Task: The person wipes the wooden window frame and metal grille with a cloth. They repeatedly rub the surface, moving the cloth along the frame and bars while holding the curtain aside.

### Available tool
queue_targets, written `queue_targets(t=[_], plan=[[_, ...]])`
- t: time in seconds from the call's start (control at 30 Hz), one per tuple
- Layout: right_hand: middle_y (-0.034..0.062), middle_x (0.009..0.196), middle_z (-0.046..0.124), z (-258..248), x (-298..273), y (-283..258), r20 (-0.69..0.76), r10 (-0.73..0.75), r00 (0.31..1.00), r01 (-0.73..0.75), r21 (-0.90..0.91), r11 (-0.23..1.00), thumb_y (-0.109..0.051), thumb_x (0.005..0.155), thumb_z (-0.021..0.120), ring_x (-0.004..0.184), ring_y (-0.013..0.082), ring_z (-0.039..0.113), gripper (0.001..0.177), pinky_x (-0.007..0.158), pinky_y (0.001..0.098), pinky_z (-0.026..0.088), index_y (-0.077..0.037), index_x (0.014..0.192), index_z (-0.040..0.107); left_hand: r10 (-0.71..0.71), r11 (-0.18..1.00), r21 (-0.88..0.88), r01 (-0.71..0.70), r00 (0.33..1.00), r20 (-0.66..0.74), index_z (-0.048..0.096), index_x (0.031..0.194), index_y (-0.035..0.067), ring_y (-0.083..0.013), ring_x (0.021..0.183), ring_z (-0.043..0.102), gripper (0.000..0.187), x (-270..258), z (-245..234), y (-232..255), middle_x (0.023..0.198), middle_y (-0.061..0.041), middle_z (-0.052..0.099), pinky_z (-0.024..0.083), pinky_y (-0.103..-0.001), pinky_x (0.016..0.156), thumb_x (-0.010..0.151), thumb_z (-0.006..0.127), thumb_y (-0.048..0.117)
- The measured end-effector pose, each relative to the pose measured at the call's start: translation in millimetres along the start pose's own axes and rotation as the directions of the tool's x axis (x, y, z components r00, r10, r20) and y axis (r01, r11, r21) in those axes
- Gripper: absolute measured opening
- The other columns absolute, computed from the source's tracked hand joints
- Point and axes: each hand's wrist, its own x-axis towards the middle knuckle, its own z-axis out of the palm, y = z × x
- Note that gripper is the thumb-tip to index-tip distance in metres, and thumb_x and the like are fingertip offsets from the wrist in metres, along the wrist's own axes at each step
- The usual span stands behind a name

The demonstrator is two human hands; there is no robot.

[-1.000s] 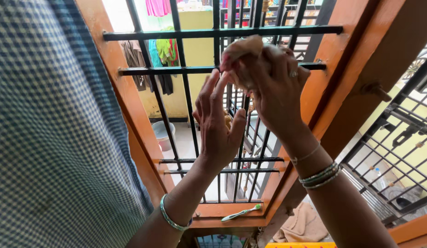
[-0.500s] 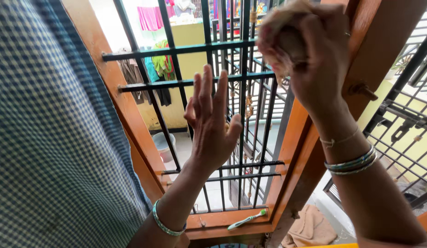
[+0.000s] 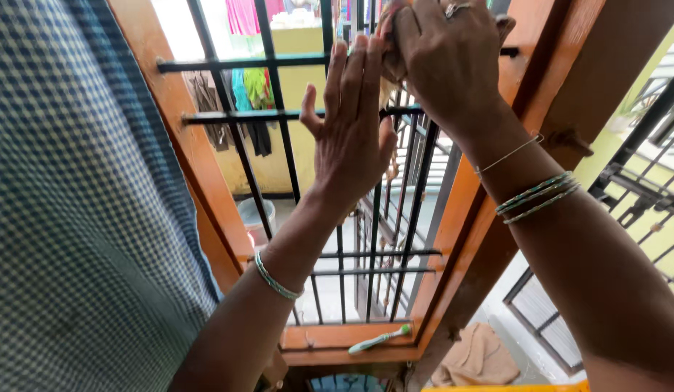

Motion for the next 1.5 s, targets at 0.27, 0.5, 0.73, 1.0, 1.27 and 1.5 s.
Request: queue_targets(t=[0.27, 0.5, 0.73, 1.0, 1.27, 1.5], plan=[[0.0014, 0.117, 0.058, -44.0, -15.9, -23.5, -0.072, 0.297, 0.952, -0.244, 0.404, 0.882, -0.022, 0.103, 0.084, 0.118, 0.0216, 0.051, 0.022, 0.095, 0.0324, 0.053, -0.013, 0.119, 0.073, 0.134, 0.991, -0.026, -0.132, 0.99, 0.046, -0.004, 0.168, 0.025, -0.0257, 0.164, 0.001, 0.114, -32.8, 2.3, -3.0, 0.175, -0.006, -0.006, 0.004, -0.064, 0.129, 0.088, 0.076, 0.016], [0.0002, 0.11, 0.061, -76.2, -48.6, -42.1, 0.077, 0.347, 0.935, -0.34, 0.481, 0.808, -0.027, 0.108, 0.081, 0.108, 0.0189, 0.057, 0.02, 0.094, 0.032, 0.052, -0.012, 0.12, 0.074, 0.13, 0.982, -0.16, -0.103, 0.977, 0.166, 0.003, 0.167, 0.025, -0.025, 0.163, 0.003, 0.108, -76.5, 9.9, 14.0, 0.175, -0.006, 0.001, 0.005, -0.061, 0.129, 0.088, 0.076, 0.02], [0.0048, 0.1, 0.064, -112.4, -64.6, -31.1, 0.443, 0.491, 0.75, -0.649, 0.636, 0.418, -0.01, 0.101, 0.068, 0.083, 0.0157, 0.064, 0.016, 0.07, 0.0304, 0.054, -0.007, 0.116, 0.071, 0.17, 0.966, -0.231, -0.116, 0.959, 0.227, 0.006, 0.166, 0.03, -0.0236, 0.163, 0.006, 0.103, -70.5, -10.2, 38.1, 0.175, -0.005, 0.005, 0.006, -0.061, 0.13, 0.089, 0.074, 0.022], [0.0134, 0.12, 0.058, -72.2, 4.3, 24.9, 0.097, 0.497, 0.863, -0.423, 0.676, 0.603, -0.005, 0.112, 0.065, 0.113, 0.0256, 0.063, 0.005, 0.09, 0.0368, 0.057, 0.0, 0.113, 0.065, 0.119, 0.88, -0.455, -0.134, 0.991, -0.062, -0.003, 0.17, 0.023, -0.0233, 0.163, 0.005, 0.092, 1.1, -21.0, 56.9, 0.173, -0.007, -0.001, 0.011, -0.05, 0.134, 0.106, 0.062, 0.019], [0.0222, 0.159, 0.038, -47.4, 6.1, -4.5, 0.15, 0.453, 0.879, -0.454, 0.555, 0.697, -0.014, 0.113, 0.065, 0.143, 0.0375, 0.044, 0.02, 0.115, 0.0409, 0.049, -0.002, 0.129, 0.068, 0.086, 0.953, -0.297, -0.06, 0.994, 0.074, 0.006, 0.168, 0.013, -0.0303, 0.167, 0.005, 0.094, 21.1, -26.2, 44.3, 0.177, -0.015, 0.004, 0.011, -0.057, 0.132, 0.095, 0.065, 0.016], [0.0109, 0.135, 0.059, -84.0, -19.3, -10.3, 0.262, 0.373, 0.89, -0.438, 0.267, 0.858, -0.02, 0.099, 0.07, 0.115, 0.0217, 0.06, 0.024, 0.089, 0.0494, 0.051, -0.008, 0.119, 0.075, 0.142, 0.963, -0.252, -0.1, 0.978, 0.156, 0.009, 0.165, 0.011, -0.0346, 0.161, 0.013, 0.099, 8.6, -31.5, 45.9, 0.173, -0.017, 0.008, 0.014, -0.058, 0.125, 0.09, 0.072, 0.022]])
